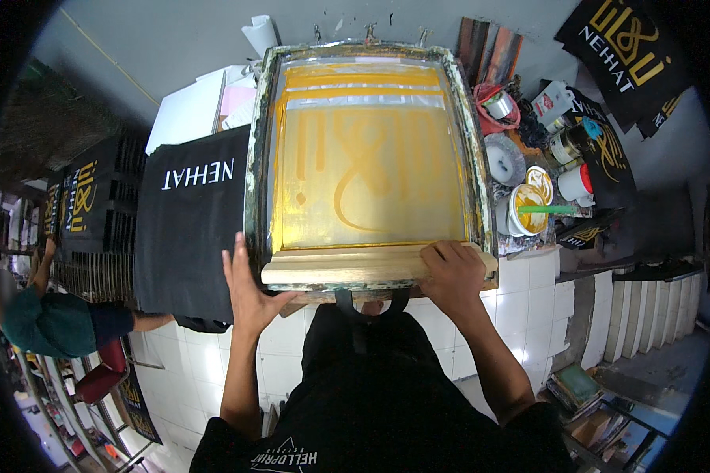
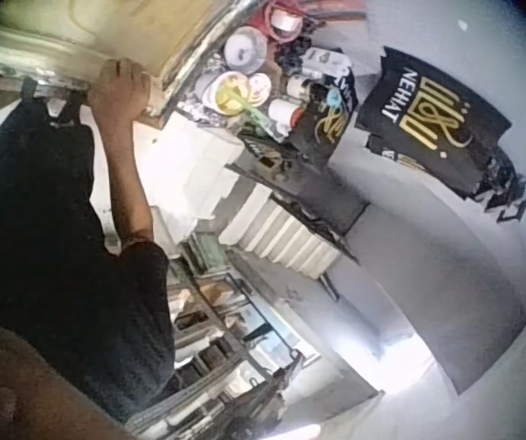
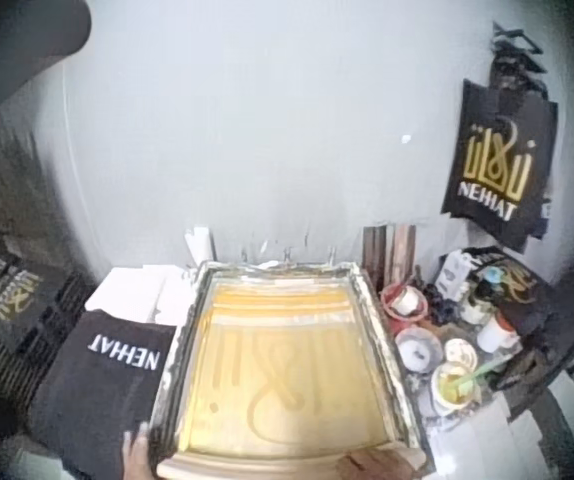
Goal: The person performs screen printing on black bags, placing each bag on the printing frame, lowering the screen, using a squeegee to spread gold ink, and then removing the bag to place it on a drying rack.
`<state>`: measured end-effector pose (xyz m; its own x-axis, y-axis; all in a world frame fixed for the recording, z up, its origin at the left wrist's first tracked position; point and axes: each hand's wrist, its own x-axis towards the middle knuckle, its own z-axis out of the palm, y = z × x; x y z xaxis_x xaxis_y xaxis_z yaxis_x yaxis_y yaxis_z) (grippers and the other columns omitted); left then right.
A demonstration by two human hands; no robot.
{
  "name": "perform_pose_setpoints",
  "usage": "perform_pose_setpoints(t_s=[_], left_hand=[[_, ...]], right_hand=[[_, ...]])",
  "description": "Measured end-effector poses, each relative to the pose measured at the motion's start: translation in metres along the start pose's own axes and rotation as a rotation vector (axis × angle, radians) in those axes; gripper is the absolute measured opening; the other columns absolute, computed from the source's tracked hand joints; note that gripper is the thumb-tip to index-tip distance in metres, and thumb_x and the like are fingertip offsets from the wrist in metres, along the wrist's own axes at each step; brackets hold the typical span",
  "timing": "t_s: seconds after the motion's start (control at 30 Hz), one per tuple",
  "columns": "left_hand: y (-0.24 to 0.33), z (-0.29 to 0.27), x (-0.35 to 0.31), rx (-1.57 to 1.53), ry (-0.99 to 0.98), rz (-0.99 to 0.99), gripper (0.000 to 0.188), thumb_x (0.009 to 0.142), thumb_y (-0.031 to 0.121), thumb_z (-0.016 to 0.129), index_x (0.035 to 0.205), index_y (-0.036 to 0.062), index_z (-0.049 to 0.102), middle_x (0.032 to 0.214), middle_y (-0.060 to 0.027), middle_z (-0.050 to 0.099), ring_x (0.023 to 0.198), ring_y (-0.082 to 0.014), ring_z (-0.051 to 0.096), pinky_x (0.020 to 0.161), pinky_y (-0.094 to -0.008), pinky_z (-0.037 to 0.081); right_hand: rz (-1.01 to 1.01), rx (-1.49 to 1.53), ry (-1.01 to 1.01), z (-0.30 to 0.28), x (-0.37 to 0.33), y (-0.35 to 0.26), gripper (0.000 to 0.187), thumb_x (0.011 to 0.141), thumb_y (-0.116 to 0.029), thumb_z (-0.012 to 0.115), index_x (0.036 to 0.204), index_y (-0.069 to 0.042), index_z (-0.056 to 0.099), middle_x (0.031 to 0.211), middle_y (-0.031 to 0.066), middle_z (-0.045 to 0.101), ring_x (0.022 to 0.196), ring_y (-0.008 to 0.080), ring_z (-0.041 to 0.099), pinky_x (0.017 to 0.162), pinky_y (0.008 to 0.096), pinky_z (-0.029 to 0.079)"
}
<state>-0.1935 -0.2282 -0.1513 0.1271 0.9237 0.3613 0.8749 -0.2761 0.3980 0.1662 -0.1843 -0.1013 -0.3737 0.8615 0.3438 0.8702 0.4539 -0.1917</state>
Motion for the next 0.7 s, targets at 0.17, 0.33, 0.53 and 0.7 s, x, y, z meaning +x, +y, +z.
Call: perform_pose_setpoints(t_s=[0.17,0.33,0.53,0.7], left_hand=[[-0.009,-0.023,0.001,-0.029,0.368,0.119,0.135,0.067,0.062,0.086,0.161,0.0125,0.003,0.162,-0.0258,0.023,0.151,-0.0397,0.024,0.122,-0.0617,0.013],[0.050,-0.091,0.098,-0.256,0.717,0.162,0.137,0.067,0.051,0.091,0.160,0.0137,-0.003,0.164,-0.0223,0.018,0.151,-0.0395,0.023,0.124,-0.0550,0.021],[0.003,-0.034,0.158,-0.545,0.416,-0.241,0.075,0.097,0.022,0.067,0.155,-0.0008,0.026,0.152,-0.0263,0.040,0.144,-0.0349,0.039,0.118,-0.0417,0.030],[-0.084,0.036,0.122,-0.423,-0.099,-0.721,0.048,0.091,0.023,0.071,0.128,-0.0054,0.059,0.116,-0.0242,0.067,0.112,-0.0293,0.064,0.097,-0.0370,0.047]], right_hand=[[-0.039,0.015,0.216,-0.052,0.019,-0.009,0.031,0.054,-0.011,0.070,0.085,-0.011,0.067,0.090,0.0036,0.067,0.085,0.0241,0.067,0.071,0.0383,0.052],[-0.114,-0.070,0.507,-0.132,0.089,-0.003,0.035,0.055,-0.005,0.073,0.090,-0.009,0.073,0.088,0.0079,0.073,0.080,0.0301,0.070,0.072,0.0395,0.054],[0.020,-0.335,0.502,-0.221,0.203,-0.001,0.048,0.076,-0.059,0.077,0.091,-0.013,0.078,0.075,0.0127,0.069,0.068,0.0335,0.067,0.064,0.0422,0.051],[0.023,-0.072,0.428,-0.263,0.266,-0.026,0.035,0.084,-0.035,0.077,0.106,-0.007,0.077,0.091,0.0122,0.077,0.073,0.0173,0.069,0.069,0.0336,0.058]])
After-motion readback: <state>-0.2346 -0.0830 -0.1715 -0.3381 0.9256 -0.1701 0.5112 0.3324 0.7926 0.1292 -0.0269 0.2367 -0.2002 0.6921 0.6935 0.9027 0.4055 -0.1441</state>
